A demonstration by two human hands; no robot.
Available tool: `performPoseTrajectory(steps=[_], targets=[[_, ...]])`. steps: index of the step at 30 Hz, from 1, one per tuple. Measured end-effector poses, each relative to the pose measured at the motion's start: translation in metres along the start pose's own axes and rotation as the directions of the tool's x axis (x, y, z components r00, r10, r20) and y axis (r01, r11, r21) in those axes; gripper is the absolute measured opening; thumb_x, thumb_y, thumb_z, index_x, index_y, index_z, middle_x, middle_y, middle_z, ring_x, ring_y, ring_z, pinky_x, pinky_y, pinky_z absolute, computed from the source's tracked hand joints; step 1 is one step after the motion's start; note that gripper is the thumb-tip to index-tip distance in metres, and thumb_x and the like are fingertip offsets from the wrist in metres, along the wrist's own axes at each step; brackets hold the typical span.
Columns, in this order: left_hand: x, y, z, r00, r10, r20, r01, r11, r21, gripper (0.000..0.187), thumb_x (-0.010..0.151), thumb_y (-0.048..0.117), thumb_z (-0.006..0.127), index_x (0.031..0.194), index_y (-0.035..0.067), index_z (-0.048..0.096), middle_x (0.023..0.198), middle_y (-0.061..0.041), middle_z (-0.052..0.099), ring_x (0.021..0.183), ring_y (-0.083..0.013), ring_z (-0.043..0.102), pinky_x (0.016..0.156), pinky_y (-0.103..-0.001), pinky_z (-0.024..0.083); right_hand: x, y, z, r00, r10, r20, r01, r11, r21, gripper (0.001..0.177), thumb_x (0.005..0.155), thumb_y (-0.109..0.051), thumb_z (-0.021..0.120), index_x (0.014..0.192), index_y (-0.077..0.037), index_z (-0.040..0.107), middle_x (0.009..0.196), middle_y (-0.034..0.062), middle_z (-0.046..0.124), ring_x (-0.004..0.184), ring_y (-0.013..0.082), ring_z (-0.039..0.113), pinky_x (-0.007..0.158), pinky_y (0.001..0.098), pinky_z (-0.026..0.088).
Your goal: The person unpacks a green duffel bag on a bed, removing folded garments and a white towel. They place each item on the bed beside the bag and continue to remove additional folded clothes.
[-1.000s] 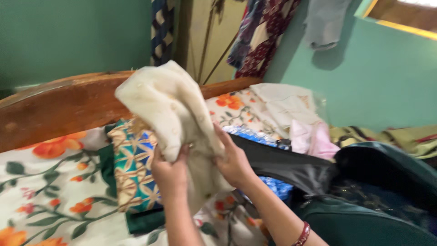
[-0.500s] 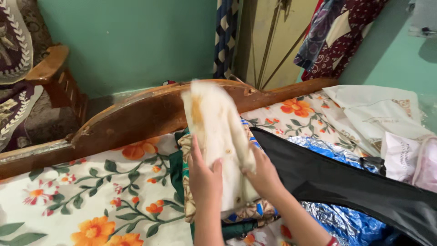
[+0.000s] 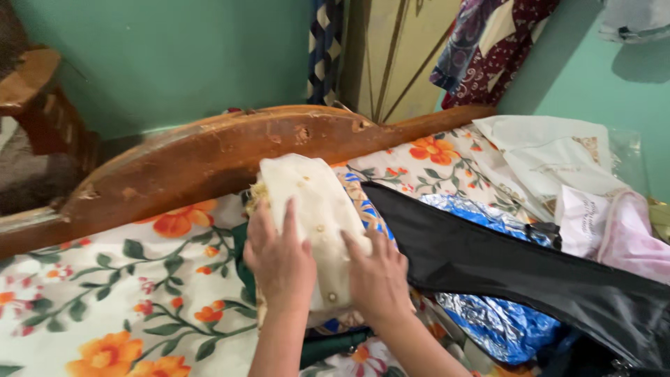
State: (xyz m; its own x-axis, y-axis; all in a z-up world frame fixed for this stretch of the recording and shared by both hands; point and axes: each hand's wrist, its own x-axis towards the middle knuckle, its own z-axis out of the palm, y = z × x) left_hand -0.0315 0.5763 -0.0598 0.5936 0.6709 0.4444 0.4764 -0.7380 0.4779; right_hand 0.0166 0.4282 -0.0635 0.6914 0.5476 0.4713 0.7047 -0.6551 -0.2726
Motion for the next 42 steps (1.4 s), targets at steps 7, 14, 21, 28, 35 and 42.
performPoseTrajectory(steps=[7,14,21,28,35,42], targets=[[0.058,0.009,0.029,0.867,0.104,0.487,-0.149,0.987,0.054,0.071,0.083,0.062,0.068,0.148,0.044,0.044,0.17,0.005,0.012,0.156,-0.0352,0.004,0.111,-0.079,0.01,-0.028,0.008,0.021,0.984,-0.14,0.111,0.14,0.99,0.013,0.071,0.093,-0.055,0.059,0.152,-0.018,0.043,0.156,0.0129,0.038,0.147,0.0365,0.031,0.112,0.0648,0.012],[0.06,-0.011,0.068,0.908,0.055,0.415,-0.067,0.998,0.013,0.078,0.085,0.072,0.056,0.154,0.043,0.035,0.17,0.008,0.017,0.158,-0.0318,0.009,0.112,-0.078,0.018,-0.048,0.026,0.047,0.988,-0.105,0.113,0.103,0.994,0.019,0.062,0.098,-0.052,0.054,0.153,-0.025,0.046,0.16,0.009,0.038,0.149,0.032,0.028,0.118,0.0626,0.01],[0.04,-0.01,0.045,0.882,-0.016,0.471,-0.01,0.999,0.051,0.077,0.091,0.07,0.047,0.159,0.042,0.022,0.172,0.007,0.01,0.157,-0.0299,0.009,0.115,-0.072,0.021,-0.07,0.007,0.02,0.985,-0.008,0.171,0.0,0.999,0.05,0.061,0.098,-0.045,0.056,0.155,-0.029,0.042,0.164,0.0112,0.03,0.151,0.034,0.025,0.114,0.064,0.013],[-0.003,-0.018,0.017,0.819,-0.093,0.566,0.056,0.995,0.083,0.081,0.092,0.07,0.047,0.161,0.043,0.016,0.173,0.005,0.006,0.158,-0.0303,0.009,0.117,-0.065,0.026,-0.089,0.012,-0.036,0.879,0.006,0.476,-0.048,0.996,0.076,0.073,0.079,-0.024,0.07,0.148,-0.029,0.048,0.164,0.0085,0.033,0.149,0.0374,0.027,0.119,0.0545,0.025],[-0.044,-0.006,-0.027,0.697,-0.215,0.684,0.179,0.976,0.124,0.083,0.091,0.066,0.057,0.161,0.048,0.015,0.176,0.008,0.0,0.158,-0.0357,0.013,0.119,-0.064,0.028,-0.101,0.004,-0.11,0.843,-0.041,0.537,-0.034,0.991,0.13,0.064,0.077,-0.018,0.074,0.139,-0.027,0.061,0.148,0.0118,0.052,0.139,0.0353,0.046,0.113,0.043,0.039],[-0.067,0.03,-0.075,0.709,-0.18,0.682,0.045,0.976,0.211,0.065,0.095,0.051,0.064,0.155,0.046,0.039,0.175,0.003,0.003,0.16,-0.0365,0.004,0.12,-0.066,0.022,-0.115,-0.014,-0.193,0.823,-0.153,0.547,0.102,0.987,0.122,0.059,0.081,-0.019,0.072,0.139,-0.015,0.059,0.137,0.0184,0.059,0.126,0.0383,0.057,0.107,0.0448,0.044]])
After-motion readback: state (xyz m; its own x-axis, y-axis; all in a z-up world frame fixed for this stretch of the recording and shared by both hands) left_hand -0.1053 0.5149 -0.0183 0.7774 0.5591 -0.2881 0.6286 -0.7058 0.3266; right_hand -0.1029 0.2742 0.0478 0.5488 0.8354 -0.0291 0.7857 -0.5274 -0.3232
